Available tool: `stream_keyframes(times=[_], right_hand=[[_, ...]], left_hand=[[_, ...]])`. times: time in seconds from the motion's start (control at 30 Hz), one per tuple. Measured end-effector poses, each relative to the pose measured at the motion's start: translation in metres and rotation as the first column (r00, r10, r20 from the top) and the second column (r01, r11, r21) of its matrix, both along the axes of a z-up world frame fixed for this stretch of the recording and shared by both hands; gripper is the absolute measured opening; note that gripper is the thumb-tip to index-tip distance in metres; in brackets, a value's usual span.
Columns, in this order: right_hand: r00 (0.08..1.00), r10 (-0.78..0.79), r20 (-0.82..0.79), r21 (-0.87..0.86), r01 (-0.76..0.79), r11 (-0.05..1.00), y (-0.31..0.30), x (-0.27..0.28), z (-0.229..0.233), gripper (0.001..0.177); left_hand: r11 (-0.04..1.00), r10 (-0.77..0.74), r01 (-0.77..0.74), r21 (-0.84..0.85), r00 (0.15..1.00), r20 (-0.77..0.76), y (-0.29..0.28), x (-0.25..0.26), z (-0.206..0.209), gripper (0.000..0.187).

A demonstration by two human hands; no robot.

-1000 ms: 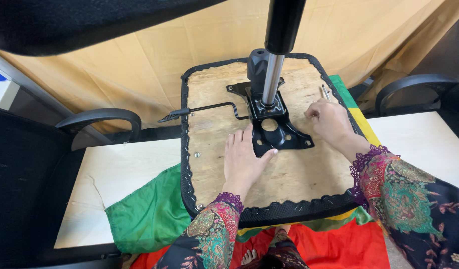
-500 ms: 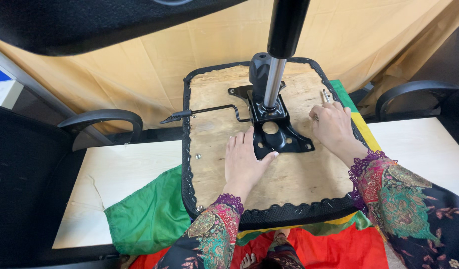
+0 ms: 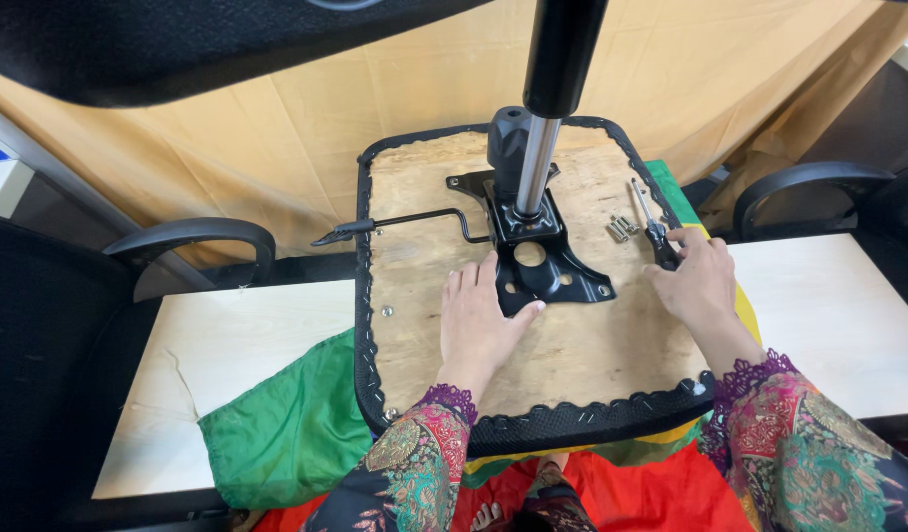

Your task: The person uses a screwdriver to tighten screws into a black metal chair base mounted on an overturned chair seat. They hold the base steady with one hand while turning the screwdriver with the other, working on multiple screw holes in sequence.

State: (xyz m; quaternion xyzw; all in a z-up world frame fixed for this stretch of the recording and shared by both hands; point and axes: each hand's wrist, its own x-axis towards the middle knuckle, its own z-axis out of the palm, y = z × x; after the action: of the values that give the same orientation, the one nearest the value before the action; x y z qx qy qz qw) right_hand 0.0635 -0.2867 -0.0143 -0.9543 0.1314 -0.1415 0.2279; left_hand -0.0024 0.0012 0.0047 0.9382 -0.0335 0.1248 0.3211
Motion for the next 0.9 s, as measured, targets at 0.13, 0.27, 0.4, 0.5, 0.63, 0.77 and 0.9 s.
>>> stream_keyframes(times=[0.13, 0.27, 0.4, 0.5, 0.63, 0.77, 0.9], right_hand=[[0.999, -0.016, 0.052, 0.03, 0.015, 0.999, -0.001, -0.007, -0.015, 0.054], [0.985, -0.023, 0.169, 0.074, 0.01, 0.997, -0.003, -0.008, -0.02, 0.045], [0.952, -0.101, 0.291, 0.168, 0.053, 0.984, 0.0, -0.014, -0.008, 0.039], [0.914, -0.174, 0.367, 0.423, 0.003, 0.906, 0.007, -0.023, 0.014, 0.035], [0.886, -0.218, 0.41, 0.622, -0.096, 0.777, 0.017, -0.042, 0.049, 0.028], [0.824, -0.131, 0.551, 0.562, -0.25, 0.788, 0.026, -0.062, 0.074, 0.023], [0.738, -0.065, 0.672, 0.536, -0.424, 0.73, 0.034, -0.067, 0.098, 0.02]], left_hand=[[1.0, 0.003, -0.003, 0.0, 0.999, 0.049, 0.0, 0.0, 0.0, 0.09], [0.996, 0.002, 0.001, -0.084, 1.0, 0.031, 0.003, -0.003, 0.0, 0.086], [0.988, 0.002, 0.002, -0.153, 1.0, 0.024, 0.005, -0.004, -0.003, 0.081], [0.983, 0.003, 0.008, -0.181, 0.998, 0.062, 0.007, -0.002, -0.007, 0.079], [0.975, -0.015, 0.03, -0.219, 0.997, 0.07, 0.014, -0.002, -0.012, 0.074], [0.957, -0.026, 0.042, -0.287, 0.998, 0.061, 0.02, -0.01, -0.012, 0.068], [0.944, -0.027, 0.05, -0.326, 0.997, 0.074, 0.024, -0.02, -0.006, 0.059]])
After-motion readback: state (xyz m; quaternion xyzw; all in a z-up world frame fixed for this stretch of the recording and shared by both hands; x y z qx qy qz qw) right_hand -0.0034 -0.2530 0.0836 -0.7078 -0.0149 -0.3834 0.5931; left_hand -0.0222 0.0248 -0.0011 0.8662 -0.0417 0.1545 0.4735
